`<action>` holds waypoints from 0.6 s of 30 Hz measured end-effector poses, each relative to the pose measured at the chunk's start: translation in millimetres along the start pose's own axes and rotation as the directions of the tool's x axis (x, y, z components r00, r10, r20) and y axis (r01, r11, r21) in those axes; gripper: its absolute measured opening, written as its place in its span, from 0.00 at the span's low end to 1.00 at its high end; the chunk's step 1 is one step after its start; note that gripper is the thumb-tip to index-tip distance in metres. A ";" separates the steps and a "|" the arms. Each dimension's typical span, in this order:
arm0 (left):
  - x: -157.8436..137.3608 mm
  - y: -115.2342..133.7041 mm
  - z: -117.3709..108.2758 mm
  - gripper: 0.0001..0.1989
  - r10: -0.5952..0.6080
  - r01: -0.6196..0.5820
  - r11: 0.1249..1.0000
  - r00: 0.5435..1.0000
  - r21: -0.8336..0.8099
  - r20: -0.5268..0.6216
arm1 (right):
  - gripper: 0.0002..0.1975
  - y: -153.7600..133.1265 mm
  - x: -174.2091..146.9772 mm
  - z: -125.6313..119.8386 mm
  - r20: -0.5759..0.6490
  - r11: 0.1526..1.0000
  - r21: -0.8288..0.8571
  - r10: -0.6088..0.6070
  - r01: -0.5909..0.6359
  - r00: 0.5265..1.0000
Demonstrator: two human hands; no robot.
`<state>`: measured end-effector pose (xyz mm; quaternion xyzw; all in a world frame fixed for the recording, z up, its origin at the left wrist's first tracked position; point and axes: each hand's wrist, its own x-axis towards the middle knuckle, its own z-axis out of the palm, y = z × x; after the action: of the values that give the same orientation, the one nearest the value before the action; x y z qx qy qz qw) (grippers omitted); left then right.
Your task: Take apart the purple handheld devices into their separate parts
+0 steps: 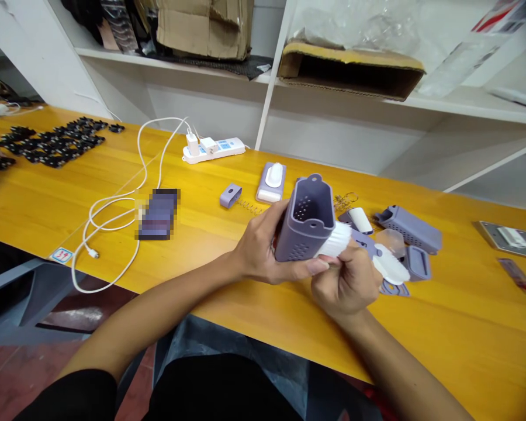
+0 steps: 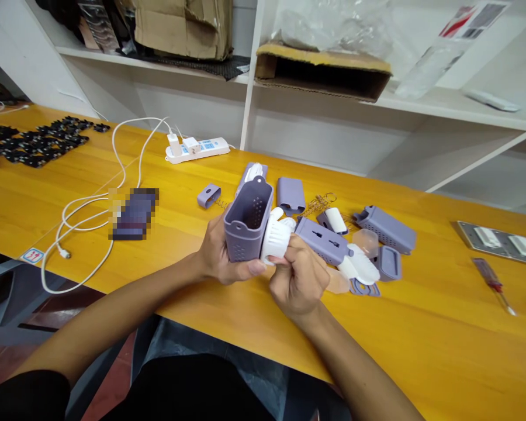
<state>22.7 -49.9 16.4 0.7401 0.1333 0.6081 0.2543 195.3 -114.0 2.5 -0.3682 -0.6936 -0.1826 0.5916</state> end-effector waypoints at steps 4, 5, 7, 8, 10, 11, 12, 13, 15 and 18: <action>1.9 4.2 -2.6 0.30 -0.159 0.162 0.986 0.986 -0.045 0.048 | 0.13 -4.9 8.4 2.1 0.005 0.998 -0.056 0.013 -0.012 1.000; 1.2 5.2 -2.7 0.29 -0.213 0.217 0.974 0.975 -0.064 0.061 | 0.12 -4.9 8.7 2.5 0.009 0.998 -0.056 0.005 -0.005 1.000; -0.8 6.9 -2.6 0.28 -0.312 0.321 0.941 0.946 -0.110 0.090 | 0.12 -3.9 8.6 3.1 0.019 0.999 -0.046 -0.025 0.026 1.000; -1.6 7.6 -2.7 0.27 -0.351 0.363 0.922 0.930 -0.132 0.107 | 0.12 -3.3 8.6 3.1 0.027 0.999 -0.039 -0.033 0.034 0.999; -2.1 8.3 -3.3 0.27 -0.392 0.409 0.899 0.911 -0.159 0.127 | 0.12 -2.6 9.1 3.0 0.045 1.000 -0.020 -0.018 0.019 0.999; -1.6 8.4 -4.0 0.27 -0.394 0.412 0.897 0.910 -0.160 0.133 | 0.12 -2.7 9.6 2.8 0.056 1.000 -0.009 0.007 -0.007 0.998; -0.6 8.4 -4.8 0.29 -0.390 0.407 0.900 0.911 -0.152 0.135 | 0.12 -3.1 10.1 2.6 0.067 0.999 0.001 0.040 -0.040 0.997; 0.7 8.4 -5.6 0.30 -0.386 0.403 0.904 0.913 -0.140 0.135 | 0.11 -3.6 10.5 2.3 0.077 0.997 0.010 0.074 -0.075 0.994; 4.0 9.0 -7.1 0.31 -0.405 0.423 0.898 0.902 -0.122 0.146 | 0.10 -4.4 11.4 1.7 0.090 0.991 0.022 0.131 -0.134 0.987; 8.5 11.2 -7.4 0.28 -0.507 0.535 0.834 0.840 -0.136 0.196 | 0.11 -4.1 12.1 1.1 0.106 0.986 0.037 0.158 -0.163 0.982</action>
<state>16.2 -53.3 30.5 0.6927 0.2534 0.4673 0.4874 191.2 -112.3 14.6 -0.4181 -0.6952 -0.0993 0.5762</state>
